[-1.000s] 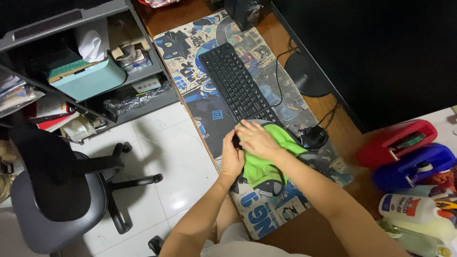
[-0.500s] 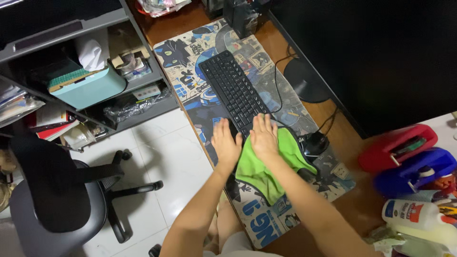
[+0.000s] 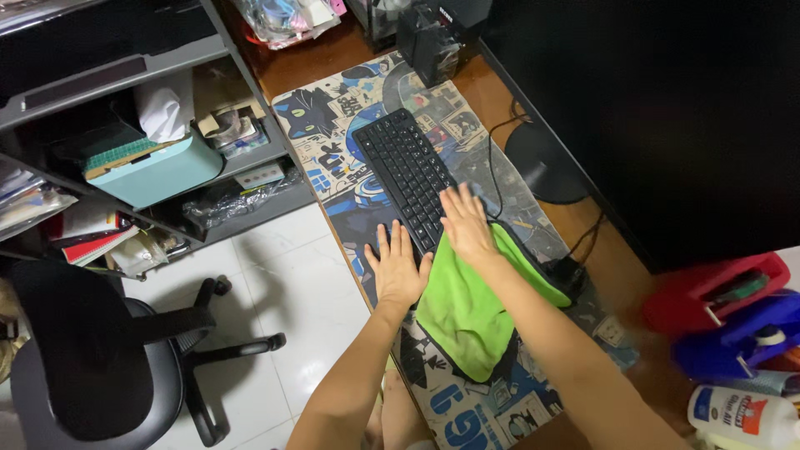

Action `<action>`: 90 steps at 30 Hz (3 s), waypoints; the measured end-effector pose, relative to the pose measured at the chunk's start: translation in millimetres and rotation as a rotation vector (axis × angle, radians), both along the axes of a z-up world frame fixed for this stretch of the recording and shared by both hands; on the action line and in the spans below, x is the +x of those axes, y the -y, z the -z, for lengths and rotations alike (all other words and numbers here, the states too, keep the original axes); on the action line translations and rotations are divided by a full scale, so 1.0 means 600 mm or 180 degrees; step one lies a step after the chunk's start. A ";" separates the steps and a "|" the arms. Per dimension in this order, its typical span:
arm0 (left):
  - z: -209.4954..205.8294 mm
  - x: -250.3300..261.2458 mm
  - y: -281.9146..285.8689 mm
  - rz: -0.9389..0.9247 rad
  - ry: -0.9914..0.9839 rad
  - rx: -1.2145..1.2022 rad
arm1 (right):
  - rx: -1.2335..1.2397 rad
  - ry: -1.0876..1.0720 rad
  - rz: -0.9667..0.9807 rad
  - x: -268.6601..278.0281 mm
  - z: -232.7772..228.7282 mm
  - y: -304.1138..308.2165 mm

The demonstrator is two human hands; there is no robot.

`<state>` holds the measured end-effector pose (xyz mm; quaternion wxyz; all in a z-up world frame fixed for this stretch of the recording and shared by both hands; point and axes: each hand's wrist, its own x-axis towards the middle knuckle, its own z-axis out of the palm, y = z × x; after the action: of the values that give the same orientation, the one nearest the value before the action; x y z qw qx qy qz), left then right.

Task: The person wipes a computer keyboard, mouse, monitor, and desk surface using a green microfiber cloth. They move the keyboard and mouse aside to clean underneath, then wipe the monitor screen and surrounding desk area.

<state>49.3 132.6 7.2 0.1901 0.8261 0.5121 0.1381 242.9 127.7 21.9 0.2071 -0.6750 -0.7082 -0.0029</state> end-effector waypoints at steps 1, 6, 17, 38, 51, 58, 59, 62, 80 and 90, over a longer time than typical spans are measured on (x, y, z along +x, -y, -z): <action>-0.001 0.000 0.002 0.0000 0.0034 -0.0026 | 0.0001 -0.0059 0.0333 -0.006 -0.010 0.013; -0.003 -0.003 0.001 0.0008 0.0100 0.0032 | -0.0852 -0.0048 0.1198 -0.051 -0.017 0.113; -0.005 -0.005 0.004 0.0116 0.0120 0.0095 | -0.0057 0.0254 0.0334 0.003 0.089 -0.072; 0.002 -0.015 0.001 0.0315 0.0440 0.0194 | 0.0089 0.0061 0.0048 -0.040 -0.047 -0.037; -0.009 -0.064 0.003 0.0873 0.1907 0.0676 | -0.0271 -0.0207 0.0328 -0.115 -0.084 0.281; -0.067 -0.083 -0.123 0.1587 0.1298 -0.0266 | -0.1962 -0.3067 0.1381 -0.006 -0.095 0.290; -0.076 -0.064 -0.144 0.1689 0.1513 0.0081 | -0.1336 -0.3046 0.0993 0.027 -0.104 0.262; -0.083 0.005 -0.191 0.0621 0.1910 0.1048 | -0.0206 -0.1513 0.1195 0.101 -0.125 0.168; -0.020 0.083 -0.147 -0.0566 0.1358 -0.0542 | -0.2052 -0.0820 0.0221 0.049 -0.114 0.136; 0.039 -0.009 -0.037 -0.0282 0.1768 0.0809 | -0.0515 0.0349 -0.0632 -0.051 -0.033 0.053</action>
<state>44.1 155.1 -16.4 0.2118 0.7508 0.4547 0.4298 212.5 95.8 41.7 0.1122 -0.6149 -0.7797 0.0378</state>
